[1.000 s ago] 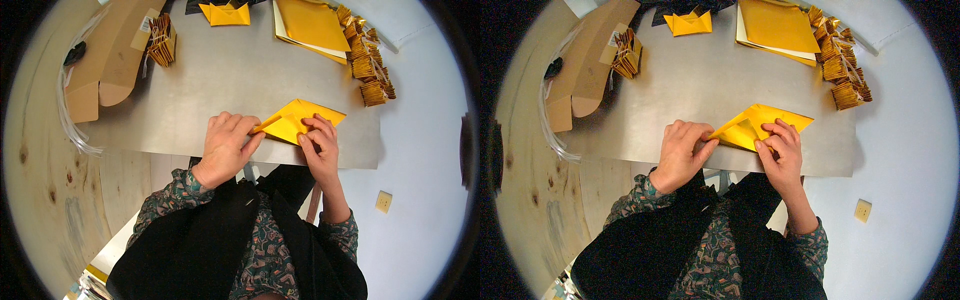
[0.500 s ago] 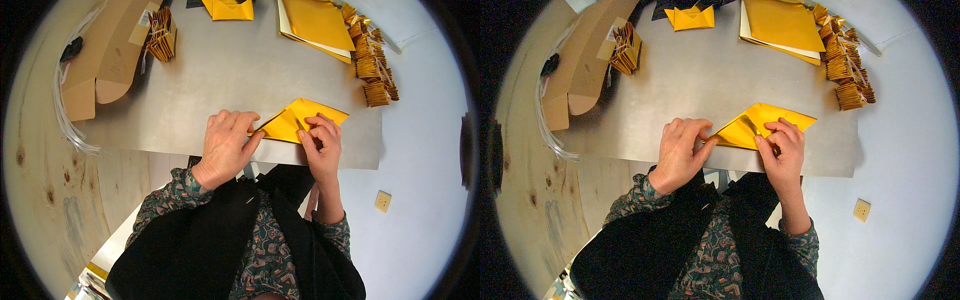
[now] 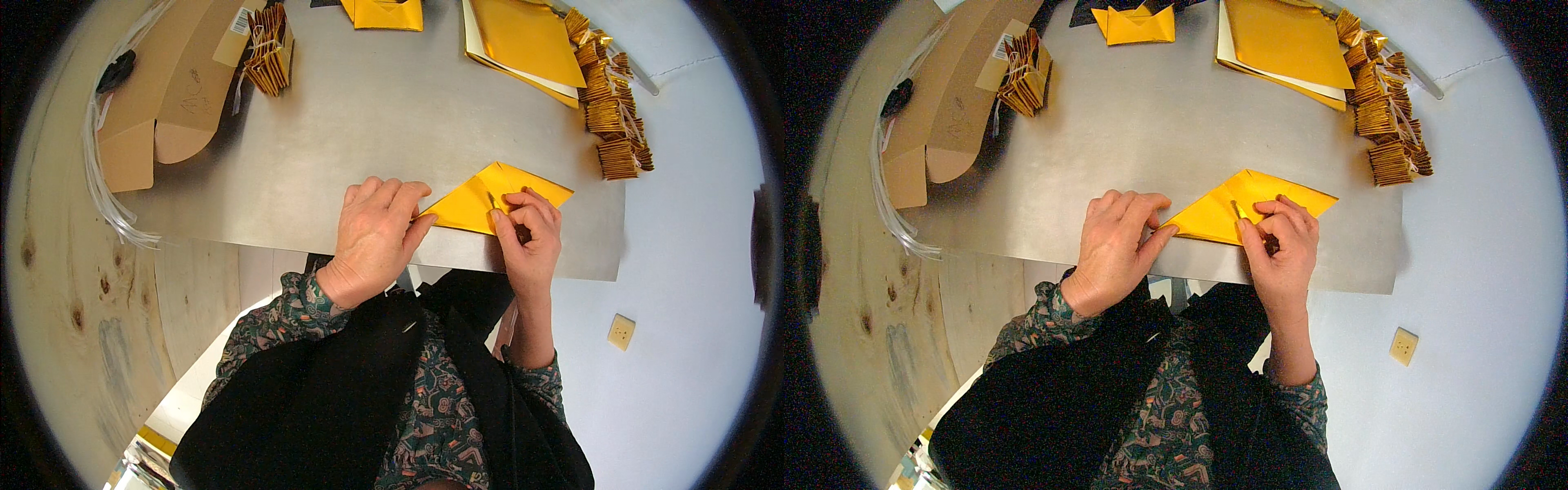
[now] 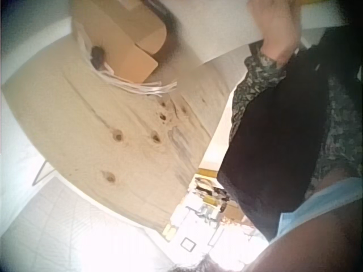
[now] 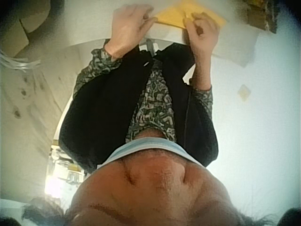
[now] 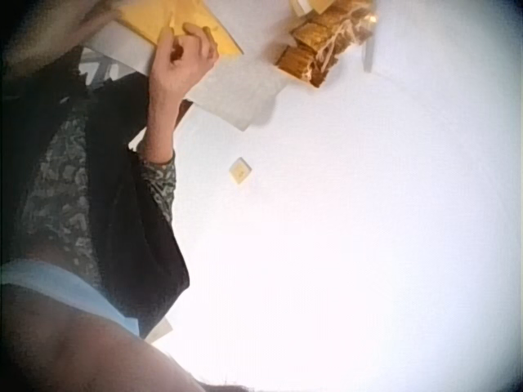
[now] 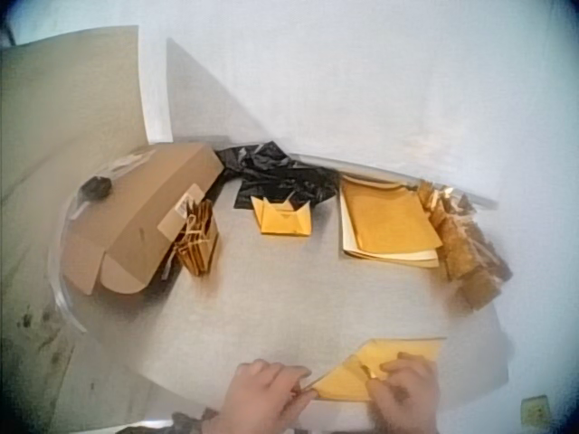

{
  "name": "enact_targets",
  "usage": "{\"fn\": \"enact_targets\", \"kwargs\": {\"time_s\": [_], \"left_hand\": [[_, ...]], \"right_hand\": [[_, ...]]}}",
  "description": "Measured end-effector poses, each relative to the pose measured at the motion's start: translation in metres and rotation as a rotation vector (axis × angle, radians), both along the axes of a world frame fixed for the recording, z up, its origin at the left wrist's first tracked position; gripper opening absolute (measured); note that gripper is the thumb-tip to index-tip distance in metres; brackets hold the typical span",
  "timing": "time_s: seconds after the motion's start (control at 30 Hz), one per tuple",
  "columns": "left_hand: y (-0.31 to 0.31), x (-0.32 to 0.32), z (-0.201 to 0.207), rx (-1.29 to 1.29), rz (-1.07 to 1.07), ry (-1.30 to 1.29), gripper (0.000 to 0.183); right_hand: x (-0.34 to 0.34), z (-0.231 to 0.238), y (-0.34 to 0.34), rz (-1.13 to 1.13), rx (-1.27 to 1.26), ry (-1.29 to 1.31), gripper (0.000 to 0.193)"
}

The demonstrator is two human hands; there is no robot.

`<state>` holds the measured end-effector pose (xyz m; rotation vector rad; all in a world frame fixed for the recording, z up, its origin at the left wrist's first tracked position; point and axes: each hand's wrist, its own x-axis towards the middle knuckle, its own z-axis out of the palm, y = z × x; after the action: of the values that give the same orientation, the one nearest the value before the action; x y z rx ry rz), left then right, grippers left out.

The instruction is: The person folds a yellow sheet of paper into a small origami shape, then picks up a larger sheet and folds it in half multiple times. The finished small origami is placed on the table while the larger sheet is folded further.

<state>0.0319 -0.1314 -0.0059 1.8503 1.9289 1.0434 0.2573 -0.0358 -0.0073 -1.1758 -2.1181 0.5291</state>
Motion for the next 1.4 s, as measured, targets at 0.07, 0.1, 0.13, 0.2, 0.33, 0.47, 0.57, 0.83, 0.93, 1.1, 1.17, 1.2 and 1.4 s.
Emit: {"fn": "enact_targets", "kwargs": {"time_s": [0.07, 0.1, 0.13, 0.2, 0.33, 0.47, 0.57, 0.83, 0.93, 1.1, 1.17, 1.2, 1.4], "left_hand": [[0.0005, 0.0007, 0.0002, 0.011, 0.001, 0.000, 0.030], [0.0008, 0.0010, 0.0003, 0.003, 0.002, 0.002, 0.030], [0.0009, 0.0010, 0.0005, -0.004, 0.002, 0.005, 0.030], [0.0017, 0.0012, 0.0007, 0.005, 0.008, 0.018, 0.031], [0.0024, 0.0023, 0.0010, 0.046, 0.024, 0.031, 0.031], [0.0019, 0.0030, 0.0019, 0.033, 0.024, 0.014, 0.031], [0.0013, 0.0026, 0.0024, 0.017, 0.027, 0.024, 0.032], [-0.0005, 0.0021, -0.0034, 0.091, 0.048, 0.021, 0.038], [-0.0011, 0.0027, -0.0038, 0.091, 0.066, 0.011, 0.040], [-0.0010, 0.0026, -0.0015, 0.086, 0.068, 0.013, 0.041], [-0.0011, 0.0028, -0.0012, 0.079, 0.068, 0.015, 0.040], [-0.0011, 0.0030, -0.0013, 0.079, 0.067, 0.014, 0.040], [0.0000, 0.0039, -0.0013, 0.069, 0.057, 0.010, 0.037]], "right_hand": [[0.0001, -0.0008, 0.0005, 0.001, 0.014, -0.002, 0.020], [0.0001, -0.0013, 0.0010, 0.001, 0.023, -0.003, 0.020], [0.0001, -0.0017, 0.0012, 0.002, 0.026, 0.002, 0.020], [-0.0003, -0.0029, 0.0015, 0.002, 0.035, 0.014, 0.022], [-0.0013, -0.0048, 0.0018, -0.007, 0.043, 0.046, 0.024], [-0.0014, -0.0044, 0.0021, -0.006, 0.039, 0.046, 0.024], [-0.0013, -0.0034, 0.0017, -0.011, 0.031, 0.028, 0.024], [-0.0015, -0.0047, 0.0023, -0.008, 0.034, 0.005, 0.023], [-0.0010, -0.0050, 0.0013, -0.035, 0.012, -0.025, 0.023], [-0.0011, -0.0041, 0.0006, -0.041, -0.013, -0.025, 0.023], [-0.0009, -0.0038, 0.0005, -0.042, -0.013, -0.027, 0.023], [-0.0008, -0.0038, 0.0003, -0.042, -0.013, -0.026, 0.023], [0.0003, -0.0043, 0.0017, -0.022, 0.005, -0.015, 0.022]]}}
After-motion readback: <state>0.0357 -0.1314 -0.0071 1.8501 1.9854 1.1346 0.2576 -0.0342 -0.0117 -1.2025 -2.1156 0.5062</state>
